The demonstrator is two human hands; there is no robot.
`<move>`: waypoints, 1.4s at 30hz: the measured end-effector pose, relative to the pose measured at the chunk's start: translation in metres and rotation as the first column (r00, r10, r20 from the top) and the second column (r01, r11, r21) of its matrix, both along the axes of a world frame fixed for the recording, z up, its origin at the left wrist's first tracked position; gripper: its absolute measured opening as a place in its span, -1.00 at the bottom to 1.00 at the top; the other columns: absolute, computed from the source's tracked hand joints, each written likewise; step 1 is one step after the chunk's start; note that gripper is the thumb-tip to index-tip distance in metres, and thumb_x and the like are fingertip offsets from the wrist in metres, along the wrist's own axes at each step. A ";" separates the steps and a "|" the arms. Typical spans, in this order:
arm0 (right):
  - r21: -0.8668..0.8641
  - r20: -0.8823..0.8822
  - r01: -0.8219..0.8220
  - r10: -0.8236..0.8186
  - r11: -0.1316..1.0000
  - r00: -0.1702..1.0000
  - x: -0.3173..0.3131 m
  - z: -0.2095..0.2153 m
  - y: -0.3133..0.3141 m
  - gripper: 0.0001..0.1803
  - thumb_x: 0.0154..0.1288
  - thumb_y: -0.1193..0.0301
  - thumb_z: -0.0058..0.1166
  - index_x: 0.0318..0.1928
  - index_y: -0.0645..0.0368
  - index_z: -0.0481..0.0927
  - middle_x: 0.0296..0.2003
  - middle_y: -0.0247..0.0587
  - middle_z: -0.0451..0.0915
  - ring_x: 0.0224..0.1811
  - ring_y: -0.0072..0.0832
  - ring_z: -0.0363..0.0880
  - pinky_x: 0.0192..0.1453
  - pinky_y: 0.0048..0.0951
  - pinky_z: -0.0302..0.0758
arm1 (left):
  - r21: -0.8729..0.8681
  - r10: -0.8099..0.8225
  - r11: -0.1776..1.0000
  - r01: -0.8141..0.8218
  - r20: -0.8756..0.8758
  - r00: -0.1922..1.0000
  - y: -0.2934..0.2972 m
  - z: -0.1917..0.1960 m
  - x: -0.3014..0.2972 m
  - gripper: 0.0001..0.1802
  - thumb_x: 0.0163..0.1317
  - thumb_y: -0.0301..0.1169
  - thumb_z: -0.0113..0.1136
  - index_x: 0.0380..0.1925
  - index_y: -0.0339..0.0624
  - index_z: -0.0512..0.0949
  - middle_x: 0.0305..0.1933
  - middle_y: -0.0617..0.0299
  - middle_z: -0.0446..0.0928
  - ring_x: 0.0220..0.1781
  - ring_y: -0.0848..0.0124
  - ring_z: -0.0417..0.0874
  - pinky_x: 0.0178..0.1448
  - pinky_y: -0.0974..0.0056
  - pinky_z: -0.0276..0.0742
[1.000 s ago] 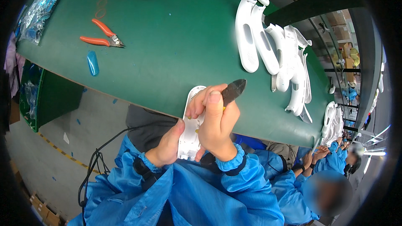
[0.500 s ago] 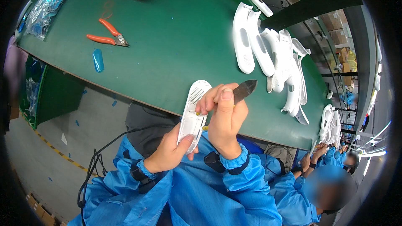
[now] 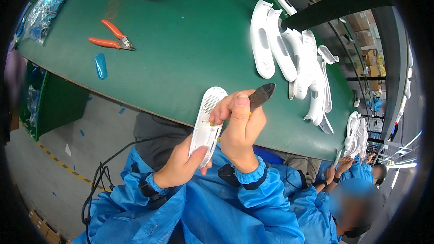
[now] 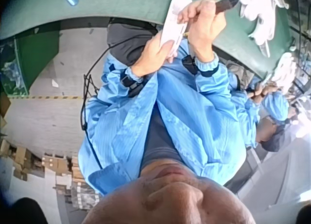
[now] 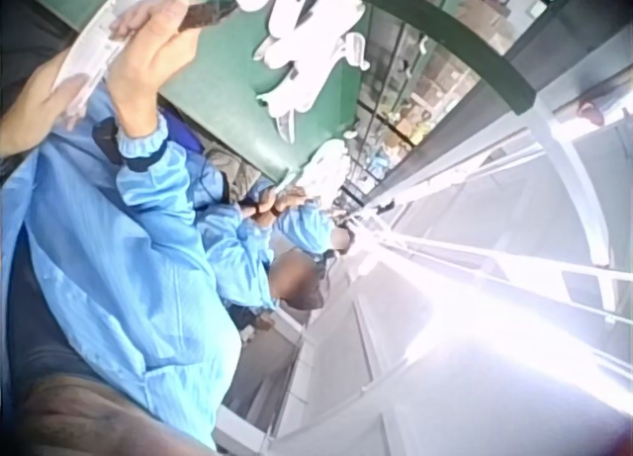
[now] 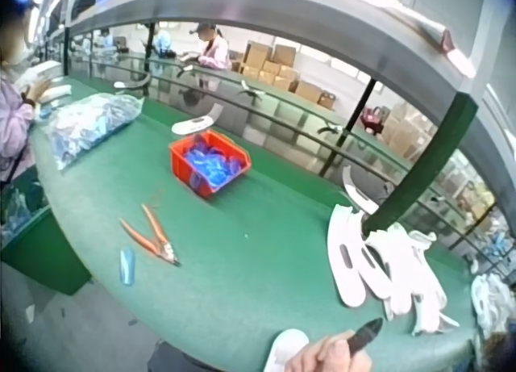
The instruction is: Manually assemble and trim plastic components for a product using pliers and manual dexterity.
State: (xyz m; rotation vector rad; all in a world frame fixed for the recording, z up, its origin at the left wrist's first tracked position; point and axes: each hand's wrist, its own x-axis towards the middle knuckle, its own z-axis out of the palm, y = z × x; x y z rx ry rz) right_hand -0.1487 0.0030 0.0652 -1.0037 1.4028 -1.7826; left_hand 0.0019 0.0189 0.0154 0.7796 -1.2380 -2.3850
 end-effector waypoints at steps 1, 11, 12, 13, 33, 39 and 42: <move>0.020 -0.026 0.026 -0.026 0.999 0.999 0.002 0.000 -0.001 -0.70 0.57 0.29 -0.25 -0.31 0.24 0.26 -0.57 -0.22 0.34 -0.58 -0.53 0.35 -0.44 -0.41 0.46 | -0.006 0.001 1.000 -0.001 0.001 1.000 0.000 0.000 0.000 -0.65 0.47 -0.40 -0.15 0.14 -0.38 0.32 -0.37 0.18 0.55 -0.48 0.51 0.56 -0.32 0.39 0.50; 0.128 -0.171 0.092 -0.070 0.987 0.983 0.006 0.003 -0.009 -0.74 0.58 0.31 -0.22 -0.24 0.25 0.32 -0.61 -0.32 0.34 -0.61 -0.59 0.37 -0.51 -0.51 0.40 | -0.001 -0.035 0.999 0.035 -0.013 0.999 -0.002 -0.003 0.006 -0.62 0.45 -0.40 -0.11 0.19 -0.37 0.29 -0.31 0.16 0.58 -0.42 0.48 0.60 -0.25 0.38 0.55; 0.116 -0.189 0.097 -0.074 0.988 0.979 0.007 0.002 -0.008 -0.73 0.58 0.31 -0.23 -0.25 0.25 0.31 -0.62 -0.31 0.34 -0.61 -0.59 0.38 -0.51 -0.50 0.40 | -0.015 -0.042 0.999 0.041 -0.079 0.996 -0.001 -0.006 0.007 -0.59 0.44 -0.41 -0.09 0.22 -0.37 0.27 -0.26 0.14 0.59 -0.35 0.45 0.63 -0.19 0.36 0.56; 0.112 -0.188 0.095 -0.072 0.989 0.979 0.004 0.001 -0.008 -0.73 0.58 0.31 -0.23 -0.25 0.25 0.31 -0.62 -0.31 0.34 -0.61 -0.59 0.38 -0.51 -0.50 0.40 | -0.030 -0.051 0.998 0.047 -0.143 0.988 0.000 -0.008 0.009 -0.56 0.44 -0.42 -0.06 0.25 -0.37 0.24 -0.21 0.12 0.61 -0.28 0.43 0.66 -0.13 0.34 0.58; 0.011 0.060 -0.183 0.182 0.983 0.981 0.001 0.001 0.008 -0.68 0.57 0.27 -0.23 -0.32 0.23 0.26 -0.56 -0.18 0.37 -0.55 -0.50 0.36 -0.39 -0.37 0.47 | -0.234 0.205 0.953 -0.190 0.042 0.978 0.000 -0.011 -0.006 -0.77 0.33 -0.57 0.03 -0.05 -0.44 0.43 -0.36 0.07 0.66 -0.40 0.39 0.73 -0.27 0.33 0.64; 0.016 0.099 -0.200 0.197 0.980 0.975 -0.003 -0.003 0.008 -0.69 0.57 0.27 -0.22 -0.32 0.22 0.26 -0.56 -0.18 0.36 -0.55 -0.49 0.36 -0.40 -0.36 0.47 | -0.254 0.229 0.945 -0.205 0.066 0.971 0.001 -0.010 -0.008 -0.76 0.32 -0.57 0.04 -0.04 -0.45 0.44 -0.38 0.07 0.67 -0.42 0.39 0.72 -0.28 0.33 0.64; 0.003 0.099 -0.200 0.198 0.980 0.975 -0.002 -0.002 0.009 -0.69 0.57 0.27 -0.23 -0.32 0.22 0.26 -0.56 -0.18 0.36 -0.55 -0.48 0.36 -0.40 -0.36 0.46 | -0.260 0.229 0.943 -0.205 0.065 0.971 0.001 -0.011 -0.008 -0.76 0.32 -0.56 0.05 -0.04 -0.45 0.44 -0.37 0.07 0.67 -0.42 0.40 0.72 -0.28 0.33 0.64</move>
